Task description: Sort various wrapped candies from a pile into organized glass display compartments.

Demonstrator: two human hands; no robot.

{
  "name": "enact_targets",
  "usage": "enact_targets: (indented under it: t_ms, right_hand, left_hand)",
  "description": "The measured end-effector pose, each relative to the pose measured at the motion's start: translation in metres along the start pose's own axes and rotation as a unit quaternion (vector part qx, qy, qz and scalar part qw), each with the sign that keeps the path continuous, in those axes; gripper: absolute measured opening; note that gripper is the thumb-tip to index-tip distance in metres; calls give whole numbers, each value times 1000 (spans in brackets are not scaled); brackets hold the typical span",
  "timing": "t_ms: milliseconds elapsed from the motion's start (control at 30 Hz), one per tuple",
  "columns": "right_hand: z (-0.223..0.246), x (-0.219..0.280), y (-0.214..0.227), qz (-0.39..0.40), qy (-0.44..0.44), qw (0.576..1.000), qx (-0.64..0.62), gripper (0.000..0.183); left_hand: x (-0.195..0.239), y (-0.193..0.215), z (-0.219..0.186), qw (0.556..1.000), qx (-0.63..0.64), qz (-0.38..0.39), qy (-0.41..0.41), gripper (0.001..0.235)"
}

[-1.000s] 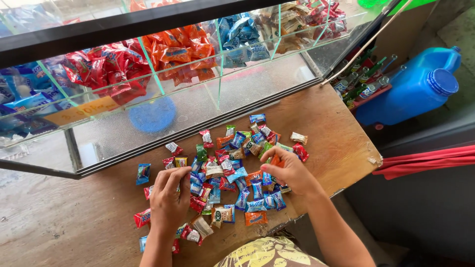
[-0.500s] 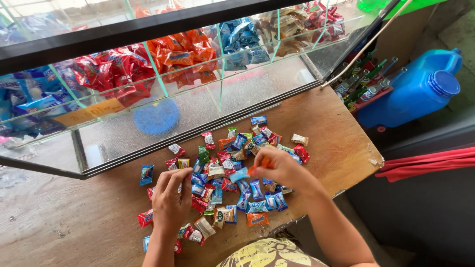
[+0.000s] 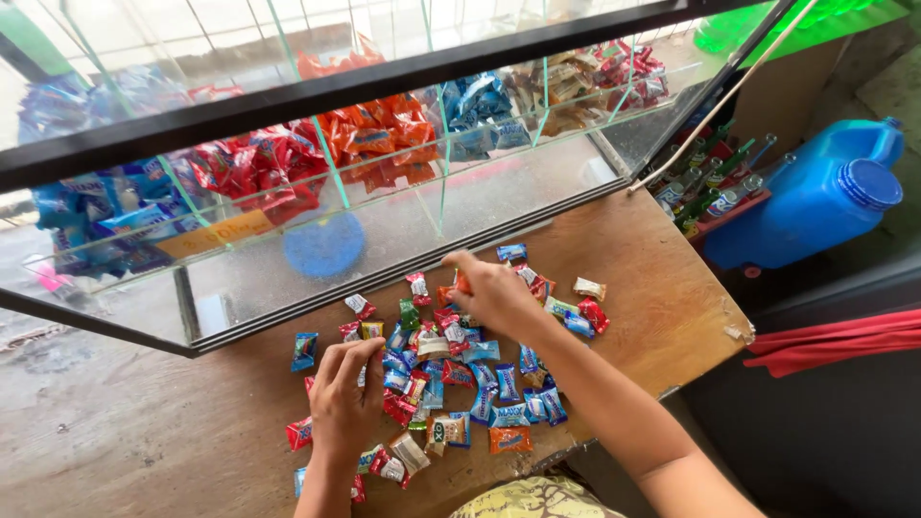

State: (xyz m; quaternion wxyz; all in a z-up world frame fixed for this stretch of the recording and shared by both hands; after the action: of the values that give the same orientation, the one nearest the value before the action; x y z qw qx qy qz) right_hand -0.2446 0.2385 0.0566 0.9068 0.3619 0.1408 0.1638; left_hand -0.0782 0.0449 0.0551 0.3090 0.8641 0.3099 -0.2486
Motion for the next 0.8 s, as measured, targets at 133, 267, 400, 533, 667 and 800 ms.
enact_targets:
  t_ms: [133, 267, 400, 533, 667, 800]
  right_hand:
    - [-8, -2, -31, 28, 81, 958, 275, 24]
    - [13, 4, -18, 63, 72, 960, 263, 23]
    - [12, 11, 3, 28, 135, 988, 63, 19]
    - [3, 26, 6, 152, -193, 838, -487, 17]
    - [30, 26, 16, 190, -214, 660, -695, 19]
    - [81, -3, 45, 206, -60, 786, -579, 20]
  left_hand:
    - [-1, 4, 0, 1000, -5, -9, 2, 22]
    - [-3, 6, 0, 1000, 1, -15, 12, 22]
    - [-3, 6, 1, 1000, 3, -12, 11, 23]
    - [-1, 5, 2, 1000, 13, 1, 16, 23]
    - [1, 2, 5, 1000, 2, 4, 16, 22]
    - [-2, 6, 0, 1000, 11, 0, 17, 22]
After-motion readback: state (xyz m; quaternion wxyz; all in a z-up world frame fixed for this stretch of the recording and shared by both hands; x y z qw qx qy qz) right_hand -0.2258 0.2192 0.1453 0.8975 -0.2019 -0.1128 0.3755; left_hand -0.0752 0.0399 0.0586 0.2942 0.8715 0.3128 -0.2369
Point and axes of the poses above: each hand's wrist, its own x-axis away from the middle knuckle, its own y-axis out of the back of the hand, z = x × y, the point moved 5 cm from there along -x, towards the middle knuckle, and after that the axes turned 10 degrees about -z, right-handed, at the moved point
